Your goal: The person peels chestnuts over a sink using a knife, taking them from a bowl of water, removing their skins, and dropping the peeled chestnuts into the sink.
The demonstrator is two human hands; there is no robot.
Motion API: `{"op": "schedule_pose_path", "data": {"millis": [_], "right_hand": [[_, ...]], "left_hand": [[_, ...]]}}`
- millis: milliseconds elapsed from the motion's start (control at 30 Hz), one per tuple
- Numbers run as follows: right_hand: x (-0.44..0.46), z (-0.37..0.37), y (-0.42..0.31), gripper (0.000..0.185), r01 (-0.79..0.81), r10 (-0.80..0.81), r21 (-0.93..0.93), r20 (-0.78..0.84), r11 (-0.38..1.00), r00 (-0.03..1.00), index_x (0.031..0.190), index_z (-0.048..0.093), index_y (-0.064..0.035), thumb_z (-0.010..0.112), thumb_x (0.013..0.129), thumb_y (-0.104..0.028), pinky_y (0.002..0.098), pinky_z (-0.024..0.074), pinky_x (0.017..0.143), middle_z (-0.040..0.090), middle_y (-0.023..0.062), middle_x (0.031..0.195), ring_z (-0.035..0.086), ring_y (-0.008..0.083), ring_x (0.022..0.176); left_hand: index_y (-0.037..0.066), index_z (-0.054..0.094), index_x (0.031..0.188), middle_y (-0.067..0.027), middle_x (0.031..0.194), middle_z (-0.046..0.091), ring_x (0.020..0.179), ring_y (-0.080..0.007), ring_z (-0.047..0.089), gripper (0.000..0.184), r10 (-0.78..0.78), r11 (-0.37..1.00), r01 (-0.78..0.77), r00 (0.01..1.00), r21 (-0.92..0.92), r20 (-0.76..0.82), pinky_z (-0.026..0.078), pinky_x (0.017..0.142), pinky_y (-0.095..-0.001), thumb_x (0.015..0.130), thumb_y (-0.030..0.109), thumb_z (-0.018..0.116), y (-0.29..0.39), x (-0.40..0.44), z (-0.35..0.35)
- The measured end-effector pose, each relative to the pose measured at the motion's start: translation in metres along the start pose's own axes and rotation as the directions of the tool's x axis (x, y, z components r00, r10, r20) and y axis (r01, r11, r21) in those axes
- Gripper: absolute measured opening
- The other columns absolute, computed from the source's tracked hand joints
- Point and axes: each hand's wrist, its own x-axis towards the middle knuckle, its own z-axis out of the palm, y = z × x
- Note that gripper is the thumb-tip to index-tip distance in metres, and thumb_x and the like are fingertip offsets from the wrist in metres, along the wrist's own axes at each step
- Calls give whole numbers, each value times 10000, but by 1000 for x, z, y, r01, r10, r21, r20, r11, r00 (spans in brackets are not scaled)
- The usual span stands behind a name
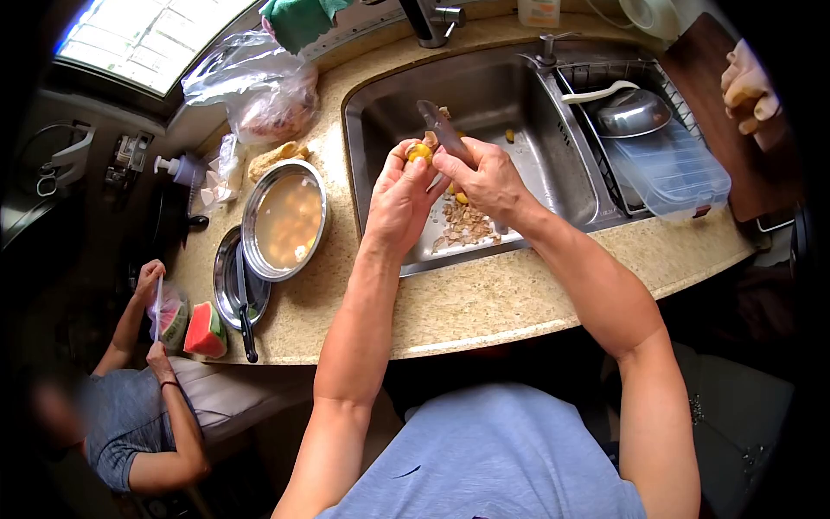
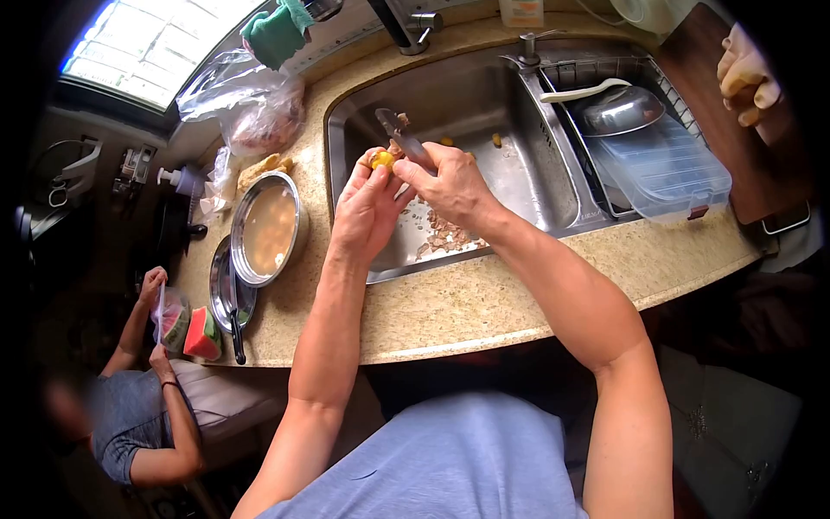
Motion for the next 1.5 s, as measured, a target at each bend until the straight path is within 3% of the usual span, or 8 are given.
{"op": "schedule_pose_path", "data": {"millis": [100, 367, 433, 500, 633, 867, 1000, 1500], "right_hand": [[-1, -3, 0, 253, -108, 102, 103, 64, 989, 993, 979, 680, 7, 651, 951, -243, 283, 482, 598, 658, 5, 757, 579, 75, 673], [0, -3, 3, 200, -46, 48, 69, -20, 997, 999, 962, 672, -2, 632, 947, -197, 284, 493, 607, 676, 11, 759, 585, 82, 662], [1, -6, 2, 190, -36, 37, 25, -60, 999, 997, 954, 669, -5, 632, 941, -192, 291, 502, 620, 686, 25, 762, 597, 94, 659], [6, -14, 2, 177, -72, 39, -310, -112, 948, 993, 986, 679, -13, 641, 925, -175, 300, 518, 653, 708, 55, 787, 633, 119, 679], [3, -14, -4, 220, 59, -71, -136, -86, 989, 994, 1071, 687, -15, 681, 901, -155, 301, 512, 666, 698, 57, 788, 621, 104, 705], [5, -15, 5, 200, -28, 27, 89, 12, 996, 1000, 929, 688, -4, 681, 927, -204, 276, 486, 665, 679, 15, 769, 588, 72, 725], [5, -13, 5, 220, 4, -3, 77, -8, 997, 1000, 924, 687, -2, 665, 939, -220, 281, 488, 662, 685, 21, 768, 589, 71, 726], [10, -27, -4, 241, -44, -23, -255, -252, 966, 968, 864, 685, 4, 687, 894, -235, 323, 517, 631, 707, 95, 717, 655, 149, 647]], "left_hand": [[99, 480, 1274, -41, 1276, 594, 1205, -174, 577, 270, -21, 1000, 21, 998, -13, 55, 478, 1039, -416, 1022, 134, 567, -3, 0, 6], [106, 548, 1325, -63, 1269, 620, 1181, -208, 596, 313, -72, 996, 72, 997, -49, 5, 505, 1005, -431, 1017, 149, 584, 0, -1, 6], [94, 570, 1315, -54, 1197, 647, 1108, -194, 631, 321, -14, 1000, 16, 998, 21, -59, 529, 978, -416, 1000, 136, 615, 1, 1, 6], [85, 577, 1307, -56, 1167, 653, 1055, -179, 645, 332, 12, 995, -3, 996, 100, -90, 546, 948, -390, 984, 129, 639, 4, 2, 2], [52, 563, 1315, -54, 1105, 654, 971, -153, 670, 373, 73, 925, -28, 992, 380, -105, 581, 887, -326, 960, 97, 669, 5, 1, 0], [26, 590, 1298, -80, 1121, 684, 999, -150, 676, 376, 5, 859, 21, 999, 511, -49, 584, 868, -298, 938, 75, 690, 11, -2, 0], [7, 596, 1301, -116, 1190, 685, 1059, -176, 672, 397, 32, 925, -9, 998, 381, -53, 580, 867, -303, 925, 70, 704, 4, 0, 4], [-2, 430, 1435, -172, 1275, 627, 1108, -227, 652, 656, 193, 881, -107, 971, 461, -142, 534, 976, -329, 830, -117, 658, 8, 2, 7]]}}
